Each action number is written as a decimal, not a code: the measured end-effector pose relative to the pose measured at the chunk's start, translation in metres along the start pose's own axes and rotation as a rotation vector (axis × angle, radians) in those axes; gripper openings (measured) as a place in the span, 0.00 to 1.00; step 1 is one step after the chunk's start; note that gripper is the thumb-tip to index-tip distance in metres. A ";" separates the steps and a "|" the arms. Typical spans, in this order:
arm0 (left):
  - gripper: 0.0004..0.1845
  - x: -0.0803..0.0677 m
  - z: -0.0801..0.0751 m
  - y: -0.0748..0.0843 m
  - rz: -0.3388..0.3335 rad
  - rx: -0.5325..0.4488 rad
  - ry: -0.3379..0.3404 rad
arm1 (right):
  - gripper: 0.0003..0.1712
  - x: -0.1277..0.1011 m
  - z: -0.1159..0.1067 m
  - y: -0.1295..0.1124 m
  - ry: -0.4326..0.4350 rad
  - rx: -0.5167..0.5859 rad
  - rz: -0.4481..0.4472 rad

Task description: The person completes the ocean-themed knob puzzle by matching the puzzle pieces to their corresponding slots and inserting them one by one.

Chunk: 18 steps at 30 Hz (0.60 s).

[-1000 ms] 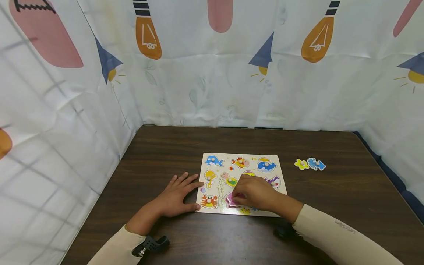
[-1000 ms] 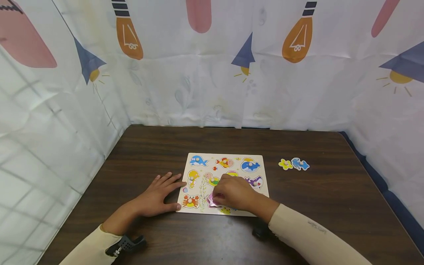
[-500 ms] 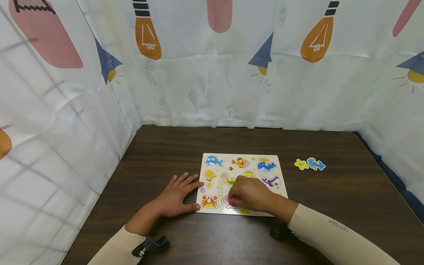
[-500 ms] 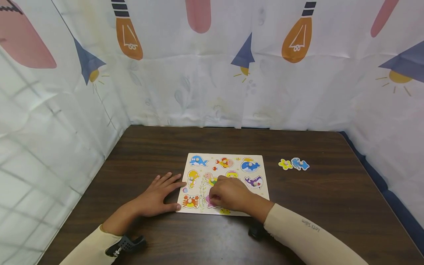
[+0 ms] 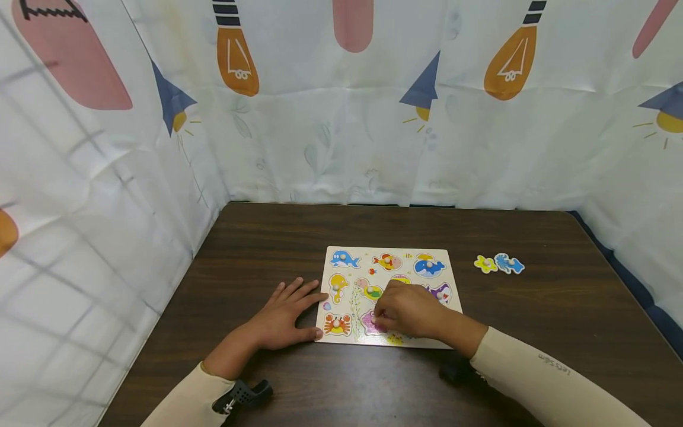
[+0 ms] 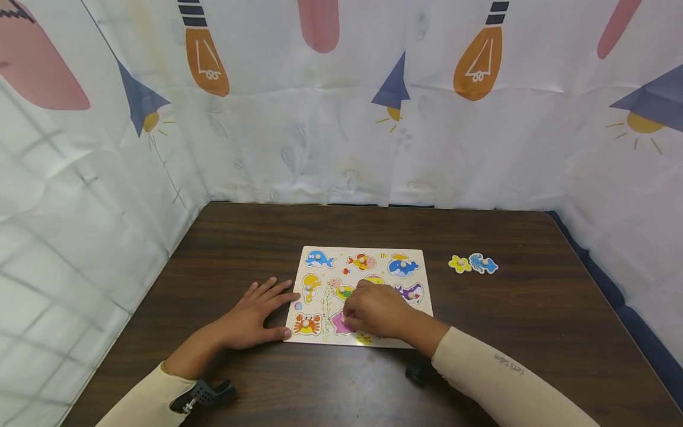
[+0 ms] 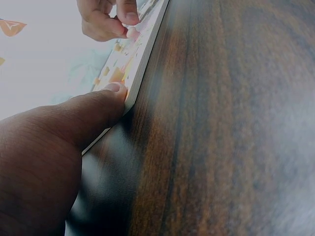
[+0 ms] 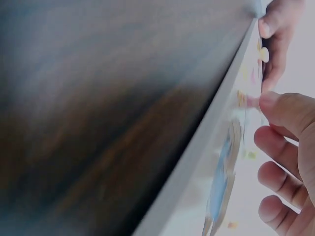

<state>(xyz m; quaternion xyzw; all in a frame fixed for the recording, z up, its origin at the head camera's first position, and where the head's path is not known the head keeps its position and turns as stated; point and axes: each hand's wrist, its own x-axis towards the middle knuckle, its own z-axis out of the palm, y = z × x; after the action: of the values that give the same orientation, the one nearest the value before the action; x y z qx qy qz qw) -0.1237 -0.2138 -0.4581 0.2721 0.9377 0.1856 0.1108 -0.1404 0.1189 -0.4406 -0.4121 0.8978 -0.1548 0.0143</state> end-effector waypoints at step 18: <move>0.42 0.001 0.000 -0.001 -0.022 0.024 -0.015 | 0.09 -0.036 -0.026 0.047 0.068 -0.043 0.203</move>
<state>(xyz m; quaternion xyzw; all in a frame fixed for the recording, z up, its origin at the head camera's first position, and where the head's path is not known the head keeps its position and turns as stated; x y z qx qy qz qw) -0.1247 -0.2138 -0.4588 0.2646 0.9419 0.1712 0.1165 -0.1557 0.1814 -0.4333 -0.3138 0.9380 -0.1472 -0.0092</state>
